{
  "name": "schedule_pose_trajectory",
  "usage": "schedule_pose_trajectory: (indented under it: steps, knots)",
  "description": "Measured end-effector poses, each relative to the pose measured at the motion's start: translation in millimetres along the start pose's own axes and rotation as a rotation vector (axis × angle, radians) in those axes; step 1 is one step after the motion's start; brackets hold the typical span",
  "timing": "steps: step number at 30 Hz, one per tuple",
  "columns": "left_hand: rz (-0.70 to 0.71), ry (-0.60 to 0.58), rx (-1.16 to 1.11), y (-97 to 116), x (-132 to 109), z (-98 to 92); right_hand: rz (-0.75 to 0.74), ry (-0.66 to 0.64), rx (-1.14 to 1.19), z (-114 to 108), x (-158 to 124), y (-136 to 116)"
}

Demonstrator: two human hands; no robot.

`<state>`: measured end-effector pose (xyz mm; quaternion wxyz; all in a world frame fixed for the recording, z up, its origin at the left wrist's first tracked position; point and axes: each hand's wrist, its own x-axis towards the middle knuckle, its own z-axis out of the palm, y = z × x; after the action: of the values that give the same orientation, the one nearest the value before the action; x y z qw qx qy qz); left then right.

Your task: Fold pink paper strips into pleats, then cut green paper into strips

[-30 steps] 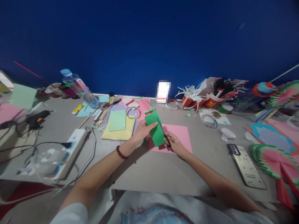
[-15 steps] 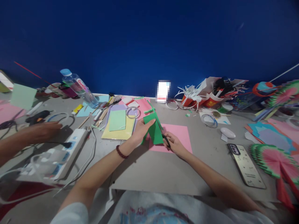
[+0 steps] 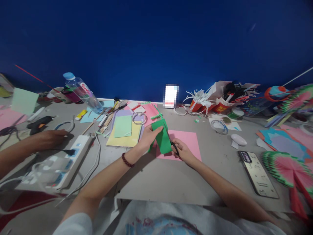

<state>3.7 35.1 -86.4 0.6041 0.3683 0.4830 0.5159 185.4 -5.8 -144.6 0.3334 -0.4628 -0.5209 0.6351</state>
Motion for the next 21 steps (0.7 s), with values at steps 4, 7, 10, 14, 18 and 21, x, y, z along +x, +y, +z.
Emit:
schedule_pose_trajectory:
  steps: [4,7,10,14,18,21]
  knots:
    - [-0.005,-0.015,0.039,-3.2,-1.0,-1.1,0.009,-0.006,0.010,-0.4,0.3,0.5]
    - [-0.011,-0.015,0.032,-5.7,-1.4,-1.5,0.014,-0.001,0.013,-0.6,0.6,0.7]
    - [-0.013,-0.007,0.035,-6.9,-0.9,-1.4,0.015,0.003,0.009,-0.4,0.6,0.4]
    - [-0.008,-0.014,0.018,-7.6,0.2,-1.5,0.017,0.001,0.010,-0.1,-0.1,-0.3]
    - [-0.009,-0.024,-0.002,-7.3,0.1,-1.5,0.017,0.006,0.009,0.2,-1.0,-1.7]
    - [-0.012,-0.018,0.016,-6.4,-0.4,-1.2,0.018,0.003,-0.014,0.6,-1.6,-3.7]
